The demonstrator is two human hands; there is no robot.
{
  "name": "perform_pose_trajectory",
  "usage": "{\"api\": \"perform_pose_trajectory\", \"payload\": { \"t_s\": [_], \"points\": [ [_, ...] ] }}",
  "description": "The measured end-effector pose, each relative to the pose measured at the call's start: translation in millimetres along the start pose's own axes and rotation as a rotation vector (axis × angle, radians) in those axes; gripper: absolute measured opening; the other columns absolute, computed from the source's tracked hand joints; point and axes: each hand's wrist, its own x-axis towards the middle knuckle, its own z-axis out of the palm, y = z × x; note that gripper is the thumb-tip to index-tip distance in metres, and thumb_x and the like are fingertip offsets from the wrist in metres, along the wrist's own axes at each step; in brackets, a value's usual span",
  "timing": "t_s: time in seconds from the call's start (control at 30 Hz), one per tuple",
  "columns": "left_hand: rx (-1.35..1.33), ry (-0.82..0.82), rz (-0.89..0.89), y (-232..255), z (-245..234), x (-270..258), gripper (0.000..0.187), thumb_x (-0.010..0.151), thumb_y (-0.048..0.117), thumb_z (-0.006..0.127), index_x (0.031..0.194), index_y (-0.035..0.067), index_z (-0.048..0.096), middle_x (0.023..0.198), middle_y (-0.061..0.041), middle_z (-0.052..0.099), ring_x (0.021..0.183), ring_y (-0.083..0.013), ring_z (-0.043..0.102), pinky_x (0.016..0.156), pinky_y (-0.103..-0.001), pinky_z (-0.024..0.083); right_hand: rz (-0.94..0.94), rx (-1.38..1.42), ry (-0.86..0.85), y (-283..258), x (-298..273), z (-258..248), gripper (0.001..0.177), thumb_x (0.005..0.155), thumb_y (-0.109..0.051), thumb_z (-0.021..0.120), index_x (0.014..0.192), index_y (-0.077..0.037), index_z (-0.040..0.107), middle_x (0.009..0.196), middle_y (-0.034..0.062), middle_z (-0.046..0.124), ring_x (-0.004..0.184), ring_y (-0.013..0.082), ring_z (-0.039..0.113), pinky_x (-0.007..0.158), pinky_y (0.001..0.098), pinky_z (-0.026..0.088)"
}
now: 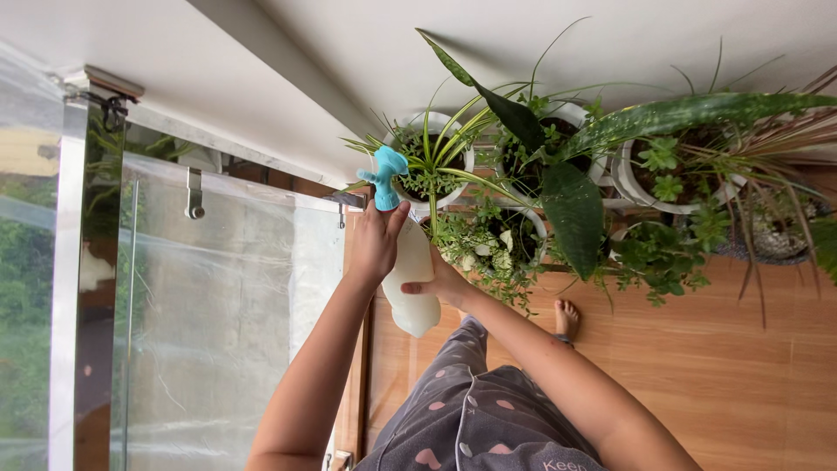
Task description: The person waters several potted plants on a balcony using a spray bottle.
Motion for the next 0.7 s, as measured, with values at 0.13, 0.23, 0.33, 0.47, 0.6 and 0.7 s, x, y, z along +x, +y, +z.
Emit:
{"api": "perform_pose_trajectory", "payload": {
  "t_s": [0.13,0.23,0.33,0.47,0.6,0.7],
  "points": [
    [0.013,-0.052,0.008,-19,2,22,0.044,0.102,0.04,0.059,0.106,-0.004,0.056,0.098,-0.024,0.066,0.094,-0.0456,0.063,0.08,-0.05,0.048,-0.068,-0.054,0.082,3,33,0,0.124,0.06,-0.055,0.093,0.153,-0.005,0.029,0.141,0.015,0.051,0.136,0.0295,0.051,0.111,0.0431,0.044],
    [0.049,-0.051,0.021,-29,4,39,0.044,0.102,0.04,0.06,0.104,-0.004,0.058,0.098,-0.025,0.067,0.096,-0.046,0.063,0.082,-0.051,0.048,-0.01,-0.15,0.137,5,47,-3,0.119,0.06,-0.055,0.092,0.148,-0.004,0.033,0.136,0.0138,0.053,0.132,0.0272,0.054,0.109,0.0416,0.046],
    [0.067,-0.102,-0.041,-33,4,51,0.045,0.102,0.041,0.06,0.105,-0.004,0.059,0.098,-0.025,0.069,0.096,-0.0454,0.065,0.083,-0.05,0.049,-0.008,-0.121,0.109,4,58,-4,0.117,0.061,-0.056,0.092,0.147,-0.002,0.034,0.135,0.0162,0.055,0.13,0.028,0.056,0.109,0.0414,0.048],
    [0.102,-0.166,-0.032,-35,5,64,0.049,0.1,0.043,0.058,0.105,-0.005,0.059,0.1,-0.027,0.069,0.098,-0.0462,0.065,0.084,-0.05,0.049,0.007,-0.07,0.114,6,64,-1,0.117,0.062,-0.057,0.091,0.148,-0.004,0.032,0.136,0.0136,0.057,0.13,0.0268,0.057,0.109,0.0405,0.047],
    [0.177,-0.237,-0.051,-42,9,75,0.053,0.1,0.047,0.057,0.105,-0.005,0.059,0.097,-0.027,0.07,0.097,-0.0463,0.066,0.084,-0.051,0.05,-0.084,0.048,0.089,8,69,5,0.114,0.066,-0.057,0.09,0.151,-0.006,0.033,0.138,0.0122,0.056,0.132,0.0267,0.054,0.109,0.0421,0.047],
    [0.222,-0.273,-0.066,-50,16,84,0.055,0.1,0.049,0.057,0.104,-0.006,0.06,0.096,-0.027,0.07,0.096,-0.0472,0.066,0.084,-0.052,0.05,-0.032,0.072,0.108,10,69,5,0.114,0.067,-0.058,0.088,0.153,-0.01,0.03,0.139,0.0097,0.054,0.133,0.0247,0.052,0.109,0.0412,0.045]
  ]
}}
